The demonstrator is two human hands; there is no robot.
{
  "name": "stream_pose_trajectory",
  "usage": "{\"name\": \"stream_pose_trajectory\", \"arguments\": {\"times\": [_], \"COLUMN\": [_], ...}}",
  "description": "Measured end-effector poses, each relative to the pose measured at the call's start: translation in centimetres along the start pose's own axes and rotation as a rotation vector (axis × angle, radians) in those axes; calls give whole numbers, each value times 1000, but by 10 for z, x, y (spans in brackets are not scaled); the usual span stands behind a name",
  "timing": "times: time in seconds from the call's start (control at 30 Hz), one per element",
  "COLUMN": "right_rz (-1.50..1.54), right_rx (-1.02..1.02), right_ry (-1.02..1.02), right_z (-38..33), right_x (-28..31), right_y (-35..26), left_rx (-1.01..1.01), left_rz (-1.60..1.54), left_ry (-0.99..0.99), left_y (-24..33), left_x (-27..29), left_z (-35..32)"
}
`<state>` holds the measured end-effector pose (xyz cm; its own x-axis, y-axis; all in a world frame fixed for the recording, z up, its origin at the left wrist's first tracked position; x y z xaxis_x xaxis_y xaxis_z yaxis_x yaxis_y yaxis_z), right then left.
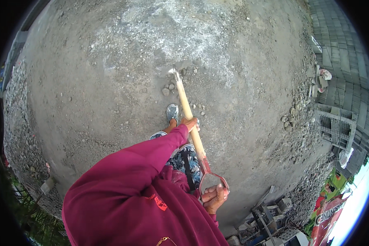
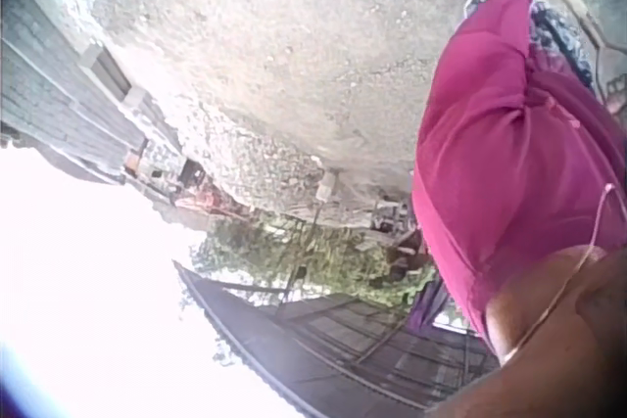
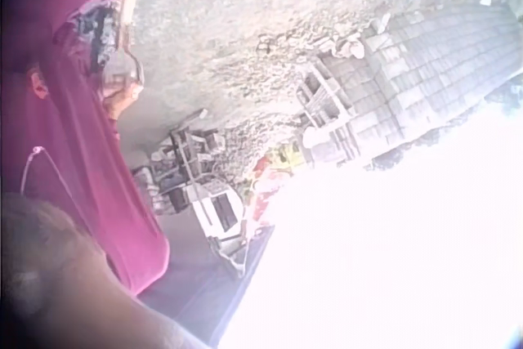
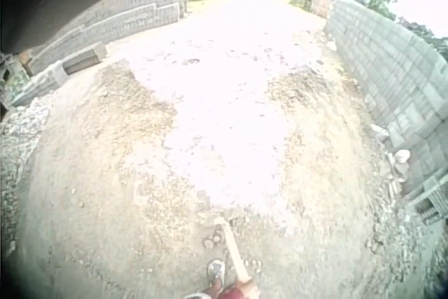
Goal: The person uses a shovel to manually mix gravel, sand, and cement on the ground, periodically handling a cylindrical object by hand during the process.
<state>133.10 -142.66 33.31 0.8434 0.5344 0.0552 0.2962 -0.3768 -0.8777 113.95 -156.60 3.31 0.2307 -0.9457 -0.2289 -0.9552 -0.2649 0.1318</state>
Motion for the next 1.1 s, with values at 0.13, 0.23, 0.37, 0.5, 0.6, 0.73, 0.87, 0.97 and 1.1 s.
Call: {"name": "stream_pose_trajectory", "arguments": {"times": [0.13,0.23,0.37,0.5,0.6,0.73,0.87,0.97,1.1], "right_rz": [2,-2,44,39,-14,-95,-17,124,113], "right_rx": [-180,-145,-186,-252,-175,-95,-64,-96,-182], "right_ry": [-109,-151,-70,22,67,90,87,69,73], "right_z": [19,35,22,-19,-40,-56,-42,-16,-28], "right_x": [-77,-101,-81,-29,-3,13,-9,-51,-73], "right_y": [29,52,33,0,-33,-46,-12,31,16], "left_rx": [-39,-13,28,113,143,104,21,-46,-64], "left_rz": [212,300,381,367,410,422,445,548,874], "left_ry": [34,99,103,119,87,42,16,80,142], "left_y": [94,128,78,6,-21,-15,11,61,70], "left_x": [-4,-5,-17,-14,-22,-39,-52,-56,-49], "left_z": [39,60,59,22,-28,-37,-15,32,31]}}
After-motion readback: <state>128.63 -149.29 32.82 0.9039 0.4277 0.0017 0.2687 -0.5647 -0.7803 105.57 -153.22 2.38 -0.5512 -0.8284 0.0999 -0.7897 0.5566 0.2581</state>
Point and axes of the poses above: each hand's wrist, its own z-axis towards the middle knuckle, its own x-axis out of the back of the hand, y = z × x, the point moved 8 cm from there along z, towards the middle knuckle, and after that the axes turned 11 degrees about x, right-handed, at the moved point
